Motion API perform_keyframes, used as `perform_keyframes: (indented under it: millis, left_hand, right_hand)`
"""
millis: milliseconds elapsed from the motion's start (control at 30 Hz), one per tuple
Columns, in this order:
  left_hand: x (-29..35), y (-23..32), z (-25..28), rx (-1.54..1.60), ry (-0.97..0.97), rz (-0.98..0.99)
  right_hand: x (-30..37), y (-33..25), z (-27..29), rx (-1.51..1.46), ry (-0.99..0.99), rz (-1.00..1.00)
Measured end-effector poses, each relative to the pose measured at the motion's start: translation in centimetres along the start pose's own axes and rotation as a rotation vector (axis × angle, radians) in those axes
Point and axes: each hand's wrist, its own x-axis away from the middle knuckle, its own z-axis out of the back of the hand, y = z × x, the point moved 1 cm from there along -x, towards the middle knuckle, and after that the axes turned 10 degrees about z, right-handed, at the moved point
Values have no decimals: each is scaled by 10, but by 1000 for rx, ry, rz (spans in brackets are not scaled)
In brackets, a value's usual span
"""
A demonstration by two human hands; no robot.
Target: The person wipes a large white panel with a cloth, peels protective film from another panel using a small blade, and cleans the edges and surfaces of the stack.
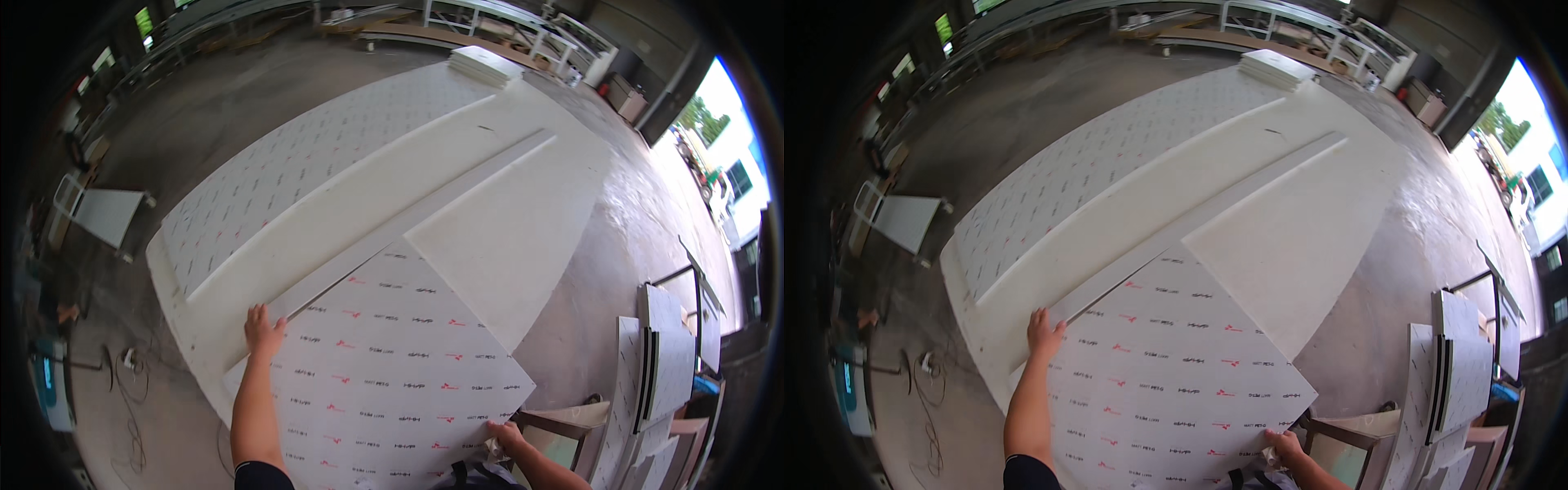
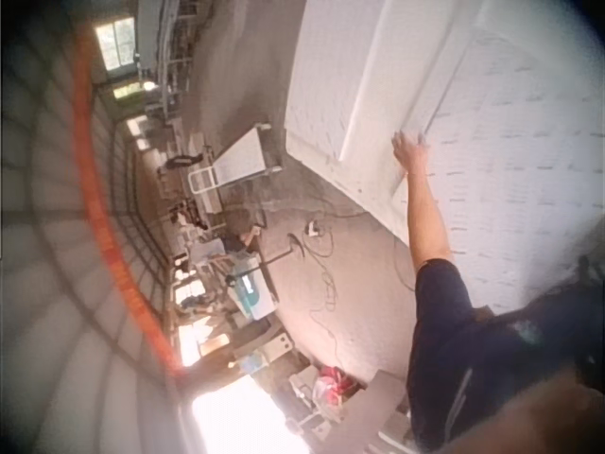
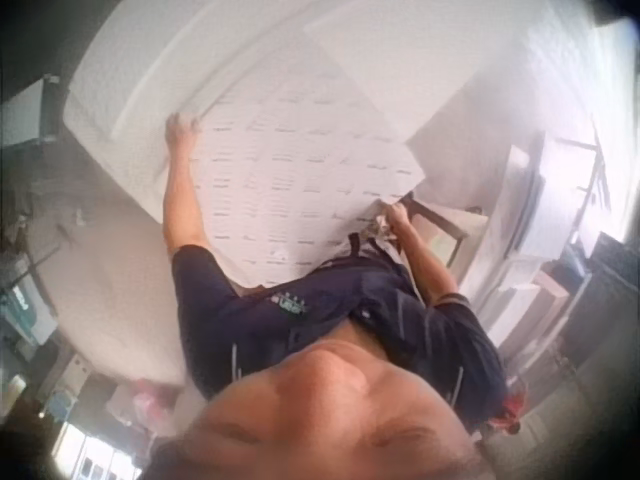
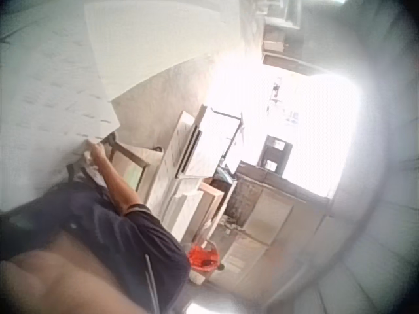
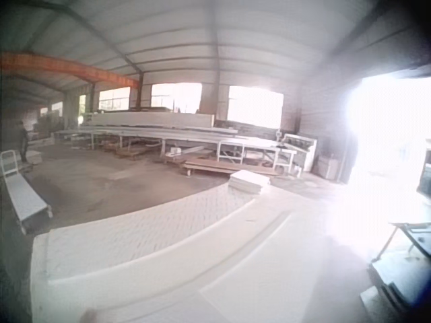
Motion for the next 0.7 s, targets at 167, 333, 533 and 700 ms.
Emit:
perform_keyframes:
  millis: [167, 333, 533, 700]
  left_hand:
    - [-7, 35, 20, -138, -109, 75]
    - [-23, 31, 33, -173, -166, -92]
    - [-21, 2, 41, -187, -152, -124]
    - [-17, -24, 41, -169, -155, -110]
  right_hand:
    - [9, -14, 0, 123, 63, -89]
    - [-14, 24, 15, 44, 8, -15]
    - [-1, 7, 4, 47, 44, -43]
    - [0, 18, 5, -20, 61, 19]
